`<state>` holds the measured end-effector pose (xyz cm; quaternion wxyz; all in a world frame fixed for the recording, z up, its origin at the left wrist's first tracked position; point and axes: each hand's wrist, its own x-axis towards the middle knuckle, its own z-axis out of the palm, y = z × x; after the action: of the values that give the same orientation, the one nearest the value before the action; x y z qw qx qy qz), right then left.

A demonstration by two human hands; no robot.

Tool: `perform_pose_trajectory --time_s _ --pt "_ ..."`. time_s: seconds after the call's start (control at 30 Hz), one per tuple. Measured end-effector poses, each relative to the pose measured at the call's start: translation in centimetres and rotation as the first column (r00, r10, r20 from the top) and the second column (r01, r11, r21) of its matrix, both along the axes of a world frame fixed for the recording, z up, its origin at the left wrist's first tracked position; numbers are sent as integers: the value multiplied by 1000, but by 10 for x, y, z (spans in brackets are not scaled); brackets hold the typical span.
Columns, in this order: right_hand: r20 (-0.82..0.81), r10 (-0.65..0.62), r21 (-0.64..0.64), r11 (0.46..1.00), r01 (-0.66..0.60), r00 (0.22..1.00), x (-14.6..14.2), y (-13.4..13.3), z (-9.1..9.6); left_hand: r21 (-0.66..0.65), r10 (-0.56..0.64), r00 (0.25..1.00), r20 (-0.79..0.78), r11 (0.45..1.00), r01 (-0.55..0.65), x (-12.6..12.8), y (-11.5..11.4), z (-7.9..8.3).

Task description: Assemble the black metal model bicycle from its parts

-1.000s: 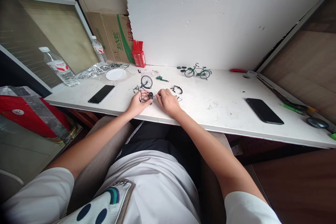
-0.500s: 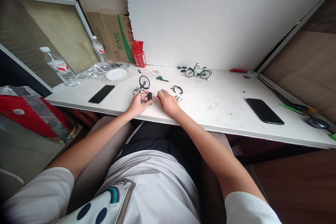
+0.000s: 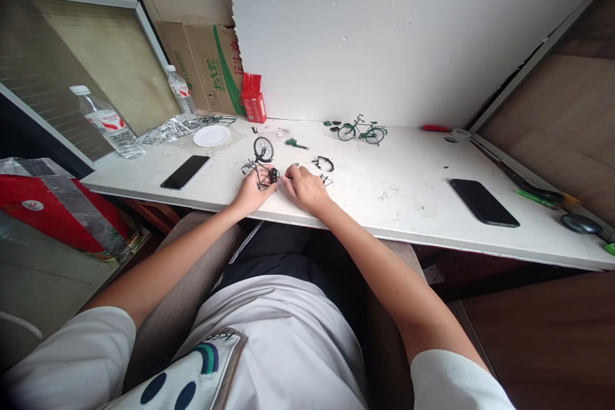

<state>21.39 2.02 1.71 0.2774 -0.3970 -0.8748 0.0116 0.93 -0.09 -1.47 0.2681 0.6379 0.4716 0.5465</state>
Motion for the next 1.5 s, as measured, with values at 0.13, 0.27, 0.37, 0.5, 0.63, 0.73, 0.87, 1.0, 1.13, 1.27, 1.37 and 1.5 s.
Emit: perform_pose_trajectory --time_s 0.13,0.27,0.37,0.5,0.63,0.73,0.87,1.0,1.13,1.27,1.37,1.5 --pt "-23 66 -2 998 -66 998 1 2 -2 10 25 1000 -8 1000 -25 0 0 0" --pt "31 47 24 999 -48 998 1 5 -6 -14 -5 999 37 1000 5 -2 2 -1" --pt "78 5 23 1000 -7 997 0 5 -6 -23 -22 999 41 999 23 -3 3 -1" --pt "123 -41 33 999 37 992 -1 4 -6 -9 -24 999 25 1000 24 -2 1 -1" --pt "152 -77 41 997 71 985 -2 4 -7 -1 -20 1000 2 1000 20 -2 0 0" --pt "160 -91 25 996 88 983 -2 4 -5 -2 -20 1000 -4 1000 20 -2 0 0" --pt "99 -53 -9 998 54 994 -2 1 -1 -6 -20 1000 -1 1000 20 -2 1 0" --pt "20 18 -32 999 -18 1000 0 0 0 -7 -19 1000 22 1000 19 -2 1 0" --pt "48 22 24 999 -23 999 0 1 -2 -12 -18 999 43 1000 18 -2 1 1" --pt "80 4 48 999 -8 997 1 3 -3 -12 -28 997 66 1000 28 -2 0 2" --pt "108 -19 43 999 14 994 0 4 -4 -14 -37 997 65 999 38 -1 0 2" --pt "136 -50 40 998 45 989 -1 4 -5 -10 -24 999 39 1000 24 -1 -1 1"
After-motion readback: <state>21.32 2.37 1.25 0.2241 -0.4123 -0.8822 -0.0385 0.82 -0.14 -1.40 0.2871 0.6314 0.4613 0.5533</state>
